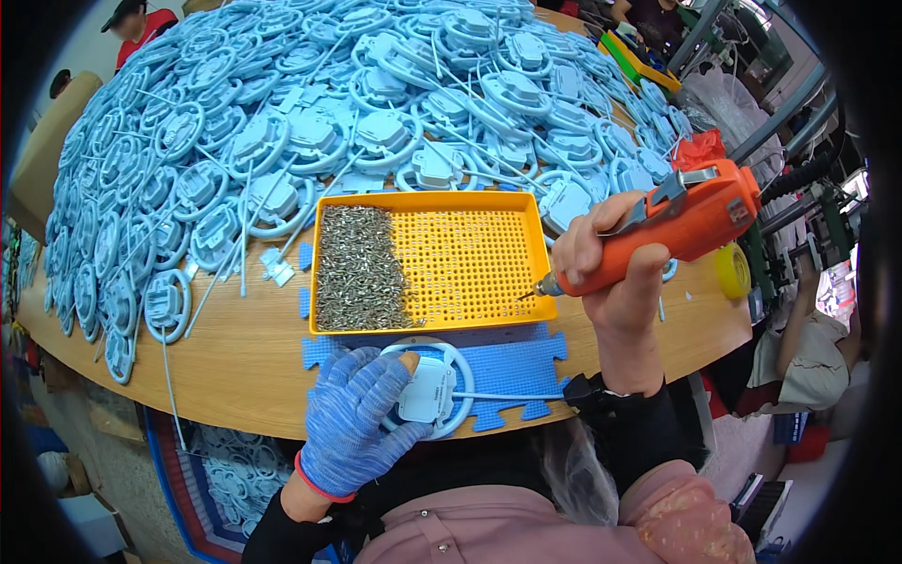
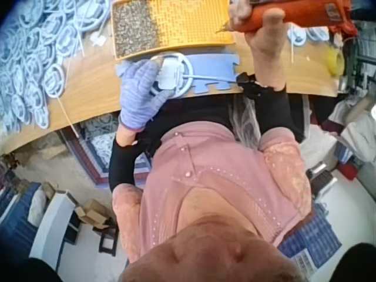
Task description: Assembling blue plastic components using an electric screwdriver at a factory workbench.
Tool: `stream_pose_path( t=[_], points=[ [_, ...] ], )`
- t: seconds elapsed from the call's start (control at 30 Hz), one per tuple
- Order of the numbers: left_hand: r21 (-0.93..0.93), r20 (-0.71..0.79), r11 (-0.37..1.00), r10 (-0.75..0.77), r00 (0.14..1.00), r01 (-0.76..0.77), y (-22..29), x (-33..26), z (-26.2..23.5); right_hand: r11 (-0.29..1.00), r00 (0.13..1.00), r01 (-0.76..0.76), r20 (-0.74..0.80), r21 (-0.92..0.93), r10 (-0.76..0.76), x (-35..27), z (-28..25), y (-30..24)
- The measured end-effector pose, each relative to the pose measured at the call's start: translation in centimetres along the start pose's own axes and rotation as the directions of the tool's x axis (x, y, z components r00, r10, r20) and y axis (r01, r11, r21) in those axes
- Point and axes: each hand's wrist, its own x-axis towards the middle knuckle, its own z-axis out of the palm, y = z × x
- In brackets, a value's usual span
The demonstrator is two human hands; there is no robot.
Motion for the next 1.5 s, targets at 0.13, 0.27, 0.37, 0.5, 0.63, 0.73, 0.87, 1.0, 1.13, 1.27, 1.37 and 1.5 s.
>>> stream_pose_path(
  t=[0.13, 0.27, 0.37, 0.5, 0.63, 0.73, 0.87, 1.0, 1.13, 1.27, 1.37, 1.5],
  points=[
    [-0.012, 0.022, 1.0, 0.009, 1.0, -0.008, -0.3, 0.4, 0.8, 0.994, 0.999, -0.044, -0.032, -0.104, 0.041, -0.1, 0.4, 0.2],
    [-0.009, 0.017, 1.0, 0.004, 1.0, -0.004, -0.3, 0.7, 0.7, 0.989, 0.996, -0.08, -0.049, -0.121, 0.074, 0.0, 0.6, 0.4],
    [0.008, 0.007, 1.0, 0.009, 1.0, -0.009, -0.4, 0.7, 0.9, 0.988, 0.996, -0.088, -0.029, -0.13, 0.085, 0.2, 0.7, 0.5],
    [-0.072, -0.012, 0.996, -0.056, 0.998, 0.055, -0.5, 0.3, 0.9, 0.984, 0.998, -0.069, -0.022, -0.164, 0.066, 0.0, 1.1, 0.9],
    [-0.092, -0.024, 0.995, -0.05, 0.998, 0.048, -0.4, 0.2, 1.0, 0.983, 0.999, -0.046, -0.018, -0.177, 0.044, -0.1, 1.1, 0.6],
    [-0.075, -0.042, 0.996, -0.046, 0.998, 0.042, -0.2, 0.2, 1.0, 0.999, 1.0, 0.018, 0.023, -0.051, -0.017, -0.2, 0.6, 1.1],
    [-0.073, -0.073, 0.997, -0.042, 0.996, 0.037, 0.2, 0.0, 0.9, 0.999, 1.0, -0.002, 0.004, -0.039, 0.002, -0.1, 0.5, 1.2],
    [-0.11, -0.07, 0.993, -0.062, 0.996, 0.054, 0.4, -0.3, 0.8, 0.998, 1.0, -0.004, 0.013, -0.055, 0.005, -0.2, 0.7, 1.1],
    [-0.046, -0.065, 0.999, 0.002, 0.998, -0.005, 0.0, -0.5, 0.8, 0.998, 1.0, 0.01, 0.018, -0.063, -0.009, -0.2, 0.8, 1.1],
    [-0.123, -0.101, 0.992, -0.052, 0.994, 0.04, 0.4, -0.5, 1.0, 0.996, 1.0, 0.029, 0.002, -0.083, -0.029, -0.6, 0.8, 1.1],
    [-0.045, -0.084, 0.999, 0.013, 0.996, -0.017, 0.2, -0.7, 1.0, 0.996, 0.999, 0.028, 0.018, -0.088, -0.027, -0.7, 1.2, 1.0],
    [-0.034, -0.093, 0.999, -0.046, 0.995, 0.043, 0.8, -0.4, 1.5, 0.982, 0.999, 0.007, -0.049, -0.189, -0.016, -0.4, 2.3, -0.1]
  ],
)
